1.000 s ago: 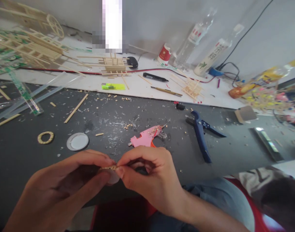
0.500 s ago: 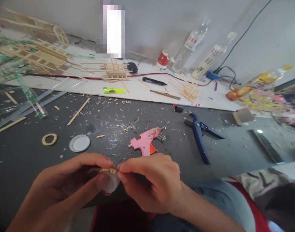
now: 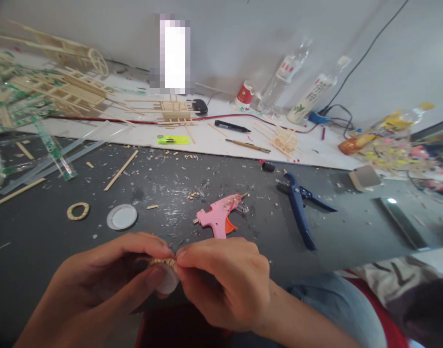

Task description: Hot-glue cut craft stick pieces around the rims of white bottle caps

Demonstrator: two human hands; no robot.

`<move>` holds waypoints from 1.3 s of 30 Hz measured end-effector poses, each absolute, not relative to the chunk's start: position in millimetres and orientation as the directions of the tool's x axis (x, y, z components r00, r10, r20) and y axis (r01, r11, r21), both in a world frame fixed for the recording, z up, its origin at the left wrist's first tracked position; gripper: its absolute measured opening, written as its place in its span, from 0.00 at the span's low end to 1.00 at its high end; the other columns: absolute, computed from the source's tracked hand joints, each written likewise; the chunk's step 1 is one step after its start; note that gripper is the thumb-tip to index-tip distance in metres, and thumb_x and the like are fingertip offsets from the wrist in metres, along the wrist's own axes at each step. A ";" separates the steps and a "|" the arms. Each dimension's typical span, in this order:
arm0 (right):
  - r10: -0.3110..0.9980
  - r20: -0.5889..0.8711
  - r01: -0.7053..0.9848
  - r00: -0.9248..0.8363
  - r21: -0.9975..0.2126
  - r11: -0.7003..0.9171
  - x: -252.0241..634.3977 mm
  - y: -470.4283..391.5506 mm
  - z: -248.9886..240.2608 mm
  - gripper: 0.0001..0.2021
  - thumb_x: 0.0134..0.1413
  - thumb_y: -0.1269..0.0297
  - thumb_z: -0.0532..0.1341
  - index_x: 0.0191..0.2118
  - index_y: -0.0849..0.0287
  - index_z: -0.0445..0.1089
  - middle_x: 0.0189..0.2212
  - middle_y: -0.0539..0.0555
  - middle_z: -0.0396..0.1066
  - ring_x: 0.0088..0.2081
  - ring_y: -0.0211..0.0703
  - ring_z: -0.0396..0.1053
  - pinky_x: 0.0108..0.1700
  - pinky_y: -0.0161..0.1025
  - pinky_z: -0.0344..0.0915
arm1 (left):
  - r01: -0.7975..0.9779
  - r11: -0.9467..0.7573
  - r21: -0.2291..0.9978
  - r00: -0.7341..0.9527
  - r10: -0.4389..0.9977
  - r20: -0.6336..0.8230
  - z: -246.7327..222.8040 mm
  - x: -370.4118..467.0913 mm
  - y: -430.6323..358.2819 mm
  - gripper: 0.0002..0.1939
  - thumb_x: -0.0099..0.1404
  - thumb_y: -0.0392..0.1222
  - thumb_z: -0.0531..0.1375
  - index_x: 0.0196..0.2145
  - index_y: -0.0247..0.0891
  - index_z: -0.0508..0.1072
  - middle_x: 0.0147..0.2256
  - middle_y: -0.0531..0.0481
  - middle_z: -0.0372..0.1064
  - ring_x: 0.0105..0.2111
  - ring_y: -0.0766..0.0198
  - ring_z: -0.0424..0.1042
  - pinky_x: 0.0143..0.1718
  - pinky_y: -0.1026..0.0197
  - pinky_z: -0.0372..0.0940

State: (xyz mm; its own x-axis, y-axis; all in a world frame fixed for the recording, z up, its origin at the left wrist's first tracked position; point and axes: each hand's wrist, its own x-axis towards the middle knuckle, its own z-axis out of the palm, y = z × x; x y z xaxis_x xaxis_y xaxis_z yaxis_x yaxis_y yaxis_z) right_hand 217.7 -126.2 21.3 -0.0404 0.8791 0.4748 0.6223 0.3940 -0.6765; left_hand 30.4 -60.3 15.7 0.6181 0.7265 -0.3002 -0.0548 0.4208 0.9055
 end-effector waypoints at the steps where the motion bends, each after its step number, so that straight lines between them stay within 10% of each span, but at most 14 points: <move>1: 0.879 0.475 0.626 -0.041 -0.674 0.393 217.6 -126.2 21.5 0.17 0.58 0.78 0.67 0.48 0.48 0.75 0.32 0.49 0.85 0.31 0.42 0.84 0.34 0.32 0.80 | -0.051 0.411 0.910 0.616 0.731 -0.296 15.4 29.9 -60.5 0.02 0.66 0.43 0.71 0.36 0.52 0.84 0.28 0.60 0.79 0.29 0.70 0.81 0.31 0.77 0.73; 24: 0.839 0.532 0.782 -0.114 -0.473 0.406 229.2 -121.6 18.7 0.04 0.63 0.70 0.60 0.37 0.56 0.70 0.23 0.48 0.76 0.22 0.37 0.70 0.28 0.36 0.64 | 0.010 0.344 0.939 0.526 0.797 -0.297 4.7 27.6 -63.6 0.05 0.66 0.42 0.70 0.40 0.48 0.81 0.37 0.56 0.82 0.31 0.68 0.83 0.31 0.76 0.73; 33: 0.936 0.081 0.939 0.342 -0.001 -0.343 241.2 -142.0 -15.9 0.20 0.60 0.42 0.64 0.43 0.55 0.67 0.38 0.55 0.77 0.32 0.54 0.78 0.27 0.40 0.54 | 0.046 0.460 0.887 0.292 0.843 -0.452 9.0 22.4 -71.7 0.08 0.56 0.43 0.74 0.35 0.44 0.83 0.30 0.57 0.81 0.28 0.71 0.78 0.31 0.76 0.70; 39: 0.936 0.115 0.910 0.333 -0.301 -0.287 251.1 -155.6 -22.1 0.11 0.62 0.56 0.61 0.45 0.57 0.70 0.35 0.55 0.76 0.32 0.52 0.75 0.34 0.44 0.62 | 0.027 0.464 0.885 0.413 0.801 -0.433 -1.8 20.4 -68.8 0.10 0.61 0.49 0.73 0.40 0.47 0.84 0.32 0.55 0.85 0.34 0.65 0.84 0.35 0.74 0.73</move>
